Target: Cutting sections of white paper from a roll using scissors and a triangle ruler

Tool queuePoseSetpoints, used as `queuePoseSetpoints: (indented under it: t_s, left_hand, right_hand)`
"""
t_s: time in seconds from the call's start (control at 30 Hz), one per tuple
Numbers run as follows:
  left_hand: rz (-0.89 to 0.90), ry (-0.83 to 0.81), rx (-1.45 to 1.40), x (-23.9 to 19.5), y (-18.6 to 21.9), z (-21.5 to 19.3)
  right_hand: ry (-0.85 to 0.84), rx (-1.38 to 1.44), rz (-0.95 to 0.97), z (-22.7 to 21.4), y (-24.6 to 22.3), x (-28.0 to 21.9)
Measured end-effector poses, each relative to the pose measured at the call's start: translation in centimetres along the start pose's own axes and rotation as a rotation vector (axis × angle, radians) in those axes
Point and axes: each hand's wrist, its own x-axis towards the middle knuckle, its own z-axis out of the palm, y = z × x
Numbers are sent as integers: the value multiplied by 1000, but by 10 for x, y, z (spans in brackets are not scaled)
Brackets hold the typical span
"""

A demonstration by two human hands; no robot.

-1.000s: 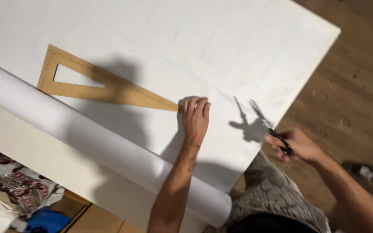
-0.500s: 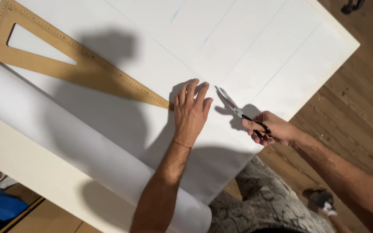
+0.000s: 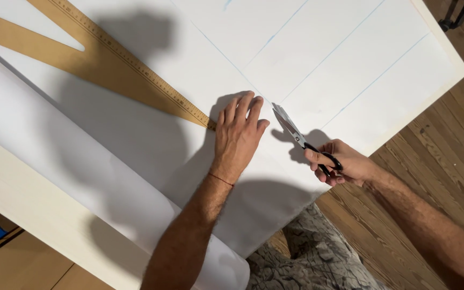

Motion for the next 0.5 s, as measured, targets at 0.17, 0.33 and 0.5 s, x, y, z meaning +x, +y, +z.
queuePoseSetpoints:
  t_s: [0.17, 0.33, 0.5]
  left_hand:
    - [27, 1, 0, 2, 0, -5]
    - [36, -7, -9, 2, 1, -7]
    - [66, -4, -67, 2, 2, -9]
  right_hand:
    - [7, 24, -1, 0, 0, -1]
    - [10, 16, -21, 1, -4, -1]
    - [9, -33, -27, -6, 4, 8]
